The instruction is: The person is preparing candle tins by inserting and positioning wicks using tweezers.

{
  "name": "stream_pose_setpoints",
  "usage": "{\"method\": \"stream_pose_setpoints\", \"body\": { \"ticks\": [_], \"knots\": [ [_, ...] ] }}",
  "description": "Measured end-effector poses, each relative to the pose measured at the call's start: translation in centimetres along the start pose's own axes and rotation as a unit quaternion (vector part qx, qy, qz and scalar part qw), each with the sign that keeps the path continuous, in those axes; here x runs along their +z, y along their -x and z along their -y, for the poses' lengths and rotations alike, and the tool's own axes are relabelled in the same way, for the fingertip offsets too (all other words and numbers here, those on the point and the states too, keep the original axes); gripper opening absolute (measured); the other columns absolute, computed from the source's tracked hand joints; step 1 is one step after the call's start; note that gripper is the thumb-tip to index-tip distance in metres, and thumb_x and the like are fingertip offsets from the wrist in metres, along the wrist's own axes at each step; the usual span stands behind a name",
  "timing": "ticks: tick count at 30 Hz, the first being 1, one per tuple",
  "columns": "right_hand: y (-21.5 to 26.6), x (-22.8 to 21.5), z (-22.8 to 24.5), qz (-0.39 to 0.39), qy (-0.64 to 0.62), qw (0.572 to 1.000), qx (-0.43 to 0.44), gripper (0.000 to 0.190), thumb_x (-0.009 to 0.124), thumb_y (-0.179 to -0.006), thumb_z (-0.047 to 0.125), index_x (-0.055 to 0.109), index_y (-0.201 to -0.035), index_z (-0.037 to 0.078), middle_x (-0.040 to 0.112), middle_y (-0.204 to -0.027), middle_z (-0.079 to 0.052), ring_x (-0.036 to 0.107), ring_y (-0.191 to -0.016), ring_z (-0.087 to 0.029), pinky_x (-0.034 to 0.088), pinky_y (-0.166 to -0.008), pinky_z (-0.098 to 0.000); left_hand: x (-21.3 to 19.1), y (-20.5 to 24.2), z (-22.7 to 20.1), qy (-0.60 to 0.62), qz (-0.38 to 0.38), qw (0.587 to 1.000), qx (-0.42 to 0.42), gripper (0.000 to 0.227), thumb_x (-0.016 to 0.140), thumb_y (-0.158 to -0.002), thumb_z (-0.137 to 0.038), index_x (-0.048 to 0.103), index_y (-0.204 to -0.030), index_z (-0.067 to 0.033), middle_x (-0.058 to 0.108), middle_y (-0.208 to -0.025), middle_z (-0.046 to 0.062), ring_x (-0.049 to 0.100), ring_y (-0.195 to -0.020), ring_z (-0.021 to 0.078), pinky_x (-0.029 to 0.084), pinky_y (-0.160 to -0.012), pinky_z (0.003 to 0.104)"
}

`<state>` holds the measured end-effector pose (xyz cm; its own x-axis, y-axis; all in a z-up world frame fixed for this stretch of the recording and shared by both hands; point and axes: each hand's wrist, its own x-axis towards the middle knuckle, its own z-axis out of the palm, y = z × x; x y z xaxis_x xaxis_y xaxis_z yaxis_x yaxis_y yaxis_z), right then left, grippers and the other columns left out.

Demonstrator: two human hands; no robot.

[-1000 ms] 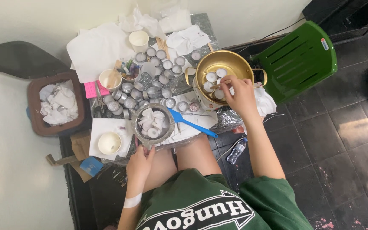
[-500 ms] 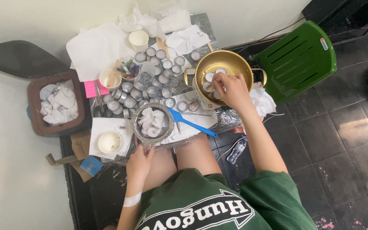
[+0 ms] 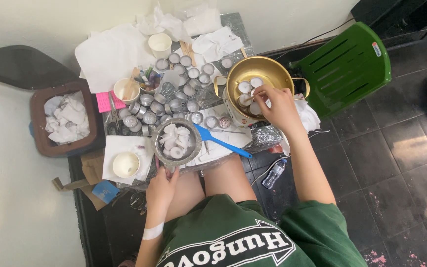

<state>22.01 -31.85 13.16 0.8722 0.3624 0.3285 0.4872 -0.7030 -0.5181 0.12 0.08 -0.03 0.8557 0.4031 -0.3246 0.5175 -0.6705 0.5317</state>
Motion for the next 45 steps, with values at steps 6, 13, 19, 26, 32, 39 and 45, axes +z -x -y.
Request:
{"method": "stream_pose_setpoints", "body": {
  "ticks": [6,13,19,26,32,39,45],
  "knots": [
    [0.2,0.1,-0.5,0.017,-0.03,0.999,-0.008,0.005,0.071,-0.095,0.015,0.071,-0.1,0.016,0.075,-0.092,0.0,0.07,-0.079,-0.017,0.044,-0.085,-0.0305,-0.1,0.1,0.0,0.007,0.0,1.0,0.004,0.045,0.061,-0.093,-0.052,0.063,-0.096,-0.0073,0.075,-0.085,0.017,0.071,-0.085,0.0411,0.054,-0.074,0.052],
    [1.1,0.2,0.2,-0.006,0.038,0.998,-0.052,0.007,0.074,-0.089,0.012,0.074,-0.096,0.014,0.073,-0.088,-0.001,0.065,-0.075,-0.021,0.038,-0.083,-0.0357,0.0,-0.1,0.2,0.001,0.002,1.0,-0.001,0.046,0.061,-0.093,-0.052,0.063,-0.093,-0.0065,0.074,-0.086,0.017,0.071,-0.085,0.0415,0.053,-0.074,0.053],
    [1.8,0.1,0.0,-0.021,0.046,0.998,-0.049,0.008,0.072,-0.09,0.01,0.073,-0.097,0.015,0.072,-0.091,0.0,0.065,-0.079,-0.02,0.037,-0.087,-0.0346,0.1,-0.1,0.2,0.004,-0.006,1.0,0.008,0.045,0.061,-0.093,-0.052,0.063,-0.093,-0.0063,0.074,-0.087,0.017,0.071,-0.085,0.0418,0.053,-0.073,0.053],
    [6.7,3.9,-3.0,-0.195,-0.319,0.923,0.093,0.006,0.061,-0.107,0.003,0.062,-0.112,0.005,0.072,-0.097,-0.004,0.064,-0.071,-0.007,0.051,-0.065,-0.0234,0.1,0.1,0.0,0.013,-0.006,1.0,0.002,0.045,0.061,-0.093,-0.052,0.063,-0.093,-0.0064,0.074,-0.084,0.017,0.071,-0.084,0.0417,0.054,-0.073,0.053],
    [12.1,9.5,-1.1,-0.151,-0.468,0.847,0.2,0.015,0.059,-0.104,0.003,0.051,-0.117,0.005,0.073,-0.093,-0.01,0.058,-0.062,-0.006,0.047,-0.056,-0.02,-0.1,0.4,-0.7,0.009,-0.013,1.0,0.001,0.047,0.061,-0.094,-0.052,0.063,-0.093,-0.0058,0.073,-0.083,0.019,0.071,-0.083,0.0428,0.054,-0.073,0.053],
    [13.8,13.8,-2.4,-0.041,-0.28,0.922,0.263,0.015,0.066,-0.098,0.011,0.059,-0.11,0.004,0.078,-0.093,-0.006,0.064,-0.064,-0.007,0.051,-0.057,-0.0207,-2.7,1.6,-2.3,0.189,0.137,0.972,-0.005,0.044,0.067,-0.093,-0.047,0.059,-0.097,-0.0033,0.067,-0.064,0.012,0.068,-0.048,0.0248,0.051,-0.049,0.036],
    [12.4,12.3,0.0,-0.046,-0.128,0.973,0.187,0.012,0.073,-0.094,0.013,0.074,-0.105,0.008,0.076,-0.089,-0.006,0.073,-0.073,-0.013,0.054,-0.064,-0.0272,-2.4,2.1,-0.9,0.421,0.142,0.894,-0.054,0.034,0.072,-0.09,-0.023,0.055,-0.115,-0.0053,0.062,-0.06,0.005,0.057,-0.043,0.0104,0.034,-0.039,0.029]
  ]
}}
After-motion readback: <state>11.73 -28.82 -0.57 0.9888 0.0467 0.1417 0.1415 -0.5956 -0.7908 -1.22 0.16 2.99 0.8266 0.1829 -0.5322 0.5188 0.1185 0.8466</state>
